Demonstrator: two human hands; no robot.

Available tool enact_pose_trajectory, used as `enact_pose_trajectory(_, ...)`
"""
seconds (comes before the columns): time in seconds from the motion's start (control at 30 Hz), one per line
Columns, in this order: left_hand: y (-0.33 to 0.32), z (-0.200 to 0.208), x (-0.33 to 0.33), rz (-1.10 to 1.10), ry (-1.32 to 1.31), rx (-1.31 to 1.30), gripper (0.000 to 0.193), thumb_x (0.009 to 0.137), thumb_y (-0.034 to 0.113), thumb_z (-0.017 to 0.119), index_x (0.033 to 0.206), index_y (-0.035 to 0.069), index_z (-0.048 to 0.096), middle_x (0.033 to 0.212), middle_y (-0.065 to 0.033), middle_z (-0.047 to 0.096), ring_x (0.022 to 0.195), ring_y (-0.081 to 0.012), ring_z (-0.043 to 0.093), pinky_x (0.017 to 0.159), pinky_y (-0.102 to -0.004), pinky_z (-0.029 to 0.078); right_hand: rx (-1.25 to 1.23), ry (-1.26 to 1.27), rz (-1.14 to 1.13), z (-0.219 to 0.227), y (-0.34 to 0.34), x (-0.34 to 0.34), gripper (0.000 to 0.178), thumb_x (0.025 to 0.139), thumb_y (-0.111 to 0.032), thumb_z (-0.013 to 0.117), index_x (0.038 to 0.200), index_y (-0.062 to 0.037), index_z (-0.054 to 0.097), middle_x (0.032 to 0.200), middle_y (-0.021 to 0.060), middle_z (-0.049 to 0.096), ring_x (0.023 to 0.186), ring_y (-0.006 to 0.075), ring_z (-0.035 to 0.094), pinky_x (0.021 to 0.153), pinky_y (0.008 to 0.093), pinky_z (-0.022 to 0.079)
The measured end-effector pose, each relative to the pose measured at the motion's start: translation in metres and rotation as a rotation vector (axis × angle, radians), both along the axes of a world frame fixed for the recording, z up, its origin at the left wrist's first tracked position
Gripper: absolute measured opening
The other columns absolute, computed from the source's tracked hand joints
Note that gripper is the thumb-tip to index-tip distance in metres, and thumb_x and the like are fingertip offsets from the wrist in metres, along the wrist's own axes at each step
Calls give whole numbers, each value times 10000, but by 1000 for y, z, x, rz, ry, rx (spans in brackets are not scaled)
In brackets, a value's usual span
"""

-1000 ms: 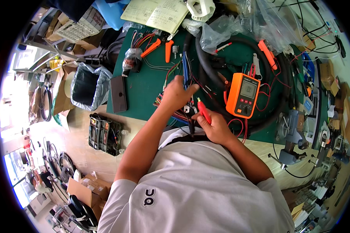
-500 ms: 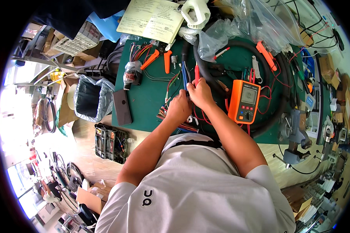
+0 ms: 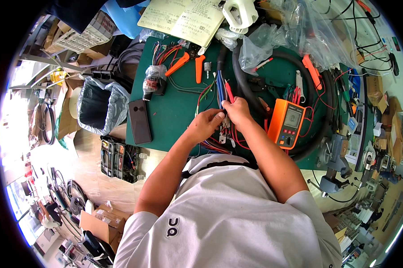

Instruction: The person uses a multimeter to test the continuity and voltage of various wires in a complex electrical harness, touching probes to connectors and checking the digital display.

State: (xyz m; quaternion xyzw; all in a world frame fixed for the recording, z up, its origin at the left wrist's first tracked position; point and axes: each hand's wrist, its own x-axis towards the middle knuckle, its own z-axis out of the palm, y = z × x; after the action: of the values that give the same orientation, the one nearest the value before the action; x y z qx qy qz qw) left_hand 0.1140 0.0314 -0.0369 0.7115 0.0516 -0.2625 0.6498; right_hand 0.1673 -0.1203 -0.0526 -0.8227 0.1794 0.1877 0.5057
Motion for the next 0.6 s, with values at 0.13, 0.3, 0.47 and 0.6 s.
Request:
enact_pose_trajectory(0.13,-5,-33,-4,169,-88,244,458,900,336,636,1142,-50,596,942,-171,690,851,-292,683,759,-365,516,8,35,-28,12,-7,4,219,829,-117,608,865,98,589,666,144,608,582,226,617,537,363,475)
enact_pose_trajectory(0.3,-25,-24,5,93,8,331,591,843,373,687,1156,-103,531,946,-217,670,902,-321,673,789,-374,520,457,257,-185,45,-14,14,151,859,-121,601,805,20,604,673,46,583,535,142,561,471,297,472)
enact_pose_trajectory(0.47,-55,-28,17,90,-13,570,526,763,313,741,1003,-86,497,949,-244,645,886,-338,665,748,-388,525,413,273,-50,56,-23,32,169,881,-192,624,880,-23,622,659,-9,532,506,81,494,415,247,400)
enact_pose_trajectory(0.6,-46,-21,16,172,119,402,352,762,194,684,949,-49,513,800,-180,626,675,-274,653,620,-380,545,385,136,-37,84,-24,41,179,854,-195,607,760,-43,602,626,-1,525,515,102,486,453,275,380)
